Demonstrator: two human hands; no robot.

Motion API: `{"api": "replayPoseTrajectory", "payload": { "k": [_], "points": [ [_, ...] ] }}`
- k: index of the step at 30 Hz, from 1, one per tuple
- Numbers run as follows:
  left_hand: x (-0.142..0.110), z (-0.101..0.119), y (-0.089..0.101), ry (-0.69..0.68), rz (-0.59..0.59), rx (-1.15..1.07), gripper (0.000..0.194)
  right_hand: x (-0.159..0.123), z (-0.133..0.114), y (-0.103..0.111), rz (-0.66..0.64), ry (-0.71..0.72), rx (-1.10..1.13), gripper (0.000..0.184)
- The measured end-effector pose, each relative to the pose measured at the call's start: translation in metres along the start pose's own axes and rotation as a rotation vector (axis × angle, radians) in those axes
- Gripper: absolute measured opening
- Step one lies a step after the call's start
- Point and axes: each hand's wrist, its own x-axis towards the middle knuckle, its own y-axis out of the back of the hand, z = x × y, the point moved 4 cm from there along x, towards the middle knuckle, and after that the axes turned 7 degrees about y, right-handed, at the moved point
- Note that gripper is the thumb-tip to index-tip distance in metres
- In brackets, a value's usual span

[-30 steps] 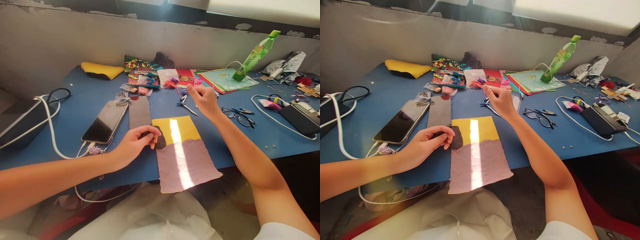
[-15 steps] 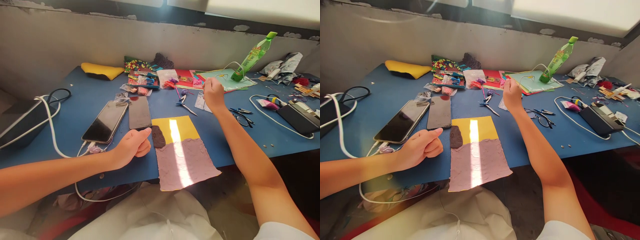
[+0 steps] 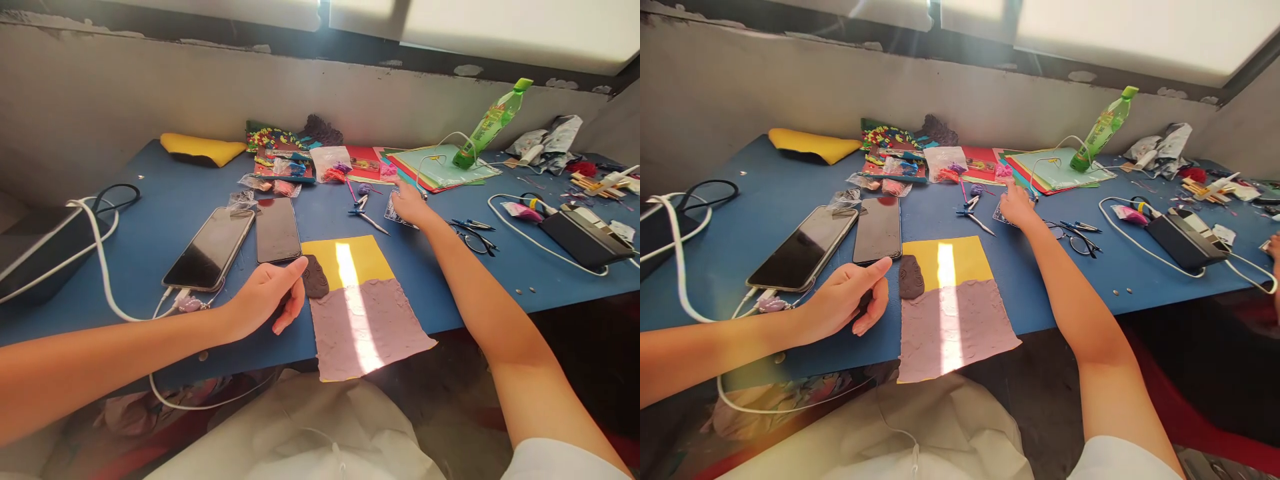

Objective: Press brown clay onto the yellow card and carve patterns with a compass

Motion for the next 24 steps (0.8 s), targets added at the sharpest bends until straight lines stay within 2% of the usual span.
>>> {"api": "replayPoseTrajectory", "payload": {
  "k": [3,7,13,18,21,24],
  "points": [
    [-0.001,0.002,0.000,-0.036,0.004,-0.020,0.068,-0.004,-0.003,0.002,-0.016,-0.024,-0.017,0.051],
    [-0.002,0.005,-0.002,-0.081,-0.073,-0.051,0.070,-0.005,-0.006,0.006,0.009,-0.043,-0.035,0.059],
    [0.002,0.008,-0.001,-0.114,-0.117,-0.134,0.068,-0.003,-0.004,0.008,0.109,-0.037,-0.011,0.060],
    [0.002,0.006,-0.001,-0.067,-0.130,-0.136,0.066,-0.003,-0.007,0.016,0.221,0.000,-0.002,0.063],
    [0.002,0.008,0.000,-0.104,-0.127,-0.191,0.055,-0.005,-0.011,0.023,0.284,0.058,0.007,0.065],
    [0.003,0.012,-0.003,-0.116,-0.188,-0.293,0.031,-0.012,-0.027,0.033,0.347,0.225,0.028,0.066]
  ]
}}
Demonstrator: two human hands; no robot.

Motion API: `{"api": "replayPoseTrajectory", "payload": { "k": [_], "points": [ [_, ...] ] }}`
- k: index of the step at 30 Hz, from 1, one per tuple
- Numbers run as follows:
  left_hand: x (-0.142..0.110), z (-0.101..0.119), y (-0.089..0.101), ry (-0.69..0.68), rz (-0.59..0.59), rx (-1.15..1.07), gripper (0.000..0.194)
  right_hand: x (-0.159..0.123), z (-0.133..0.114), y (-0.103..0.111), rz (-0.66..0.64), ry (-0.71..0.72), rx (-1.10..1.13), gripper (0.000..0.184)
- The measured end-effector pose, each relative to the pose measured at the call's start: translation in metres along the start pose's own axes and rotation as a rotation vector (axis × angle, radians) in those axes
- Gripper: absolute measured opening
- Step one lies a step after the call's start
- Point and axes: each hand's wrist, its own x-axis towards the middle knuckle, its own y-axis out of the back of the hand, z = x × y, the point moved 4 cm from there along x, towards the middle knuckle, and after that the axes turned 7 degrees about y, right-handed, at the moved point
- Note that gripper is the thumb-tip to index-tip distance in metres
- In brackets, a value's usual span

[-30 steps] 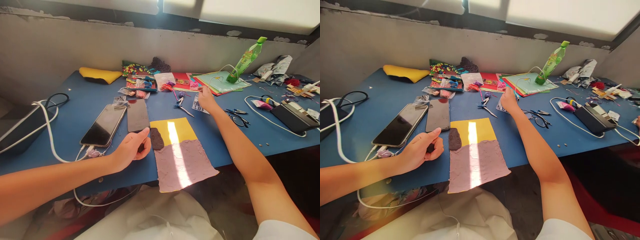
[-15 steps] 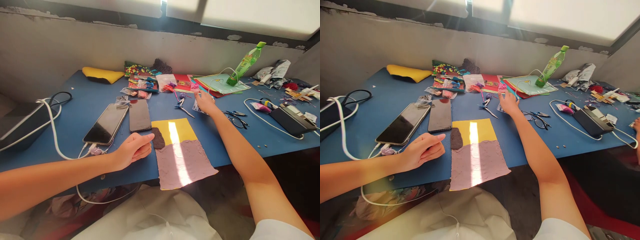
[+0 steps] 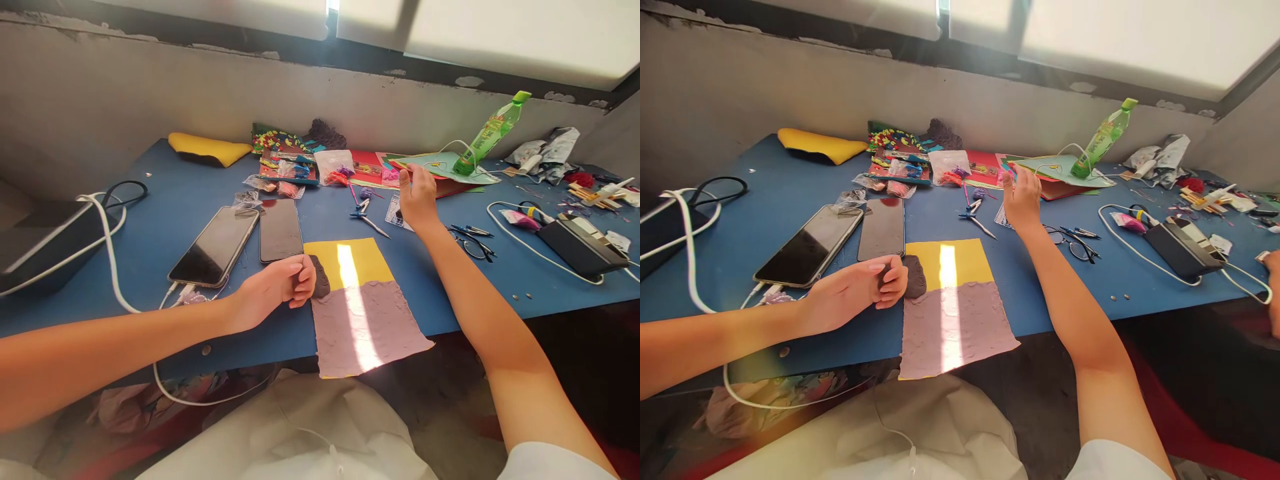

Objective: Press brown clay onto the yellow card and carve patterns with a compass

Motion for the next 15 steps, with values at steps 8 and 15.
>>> {"api": "replayPoseTrajectory", "payload": {
  "k": [8,15],
  "points": [
    [0.010,0.004,-0.006,0.055,-0.012,-0.454,0.034,-0.058,-0.128,0.020,-0.205,0.816,0.390,0.071],
    [0.010,0.011,-0.024,0.097,0.182,-0.309,0.060,-0.104,-0.193,0.031,-0.064,1.035,0.302,0.071]
  ]
}}
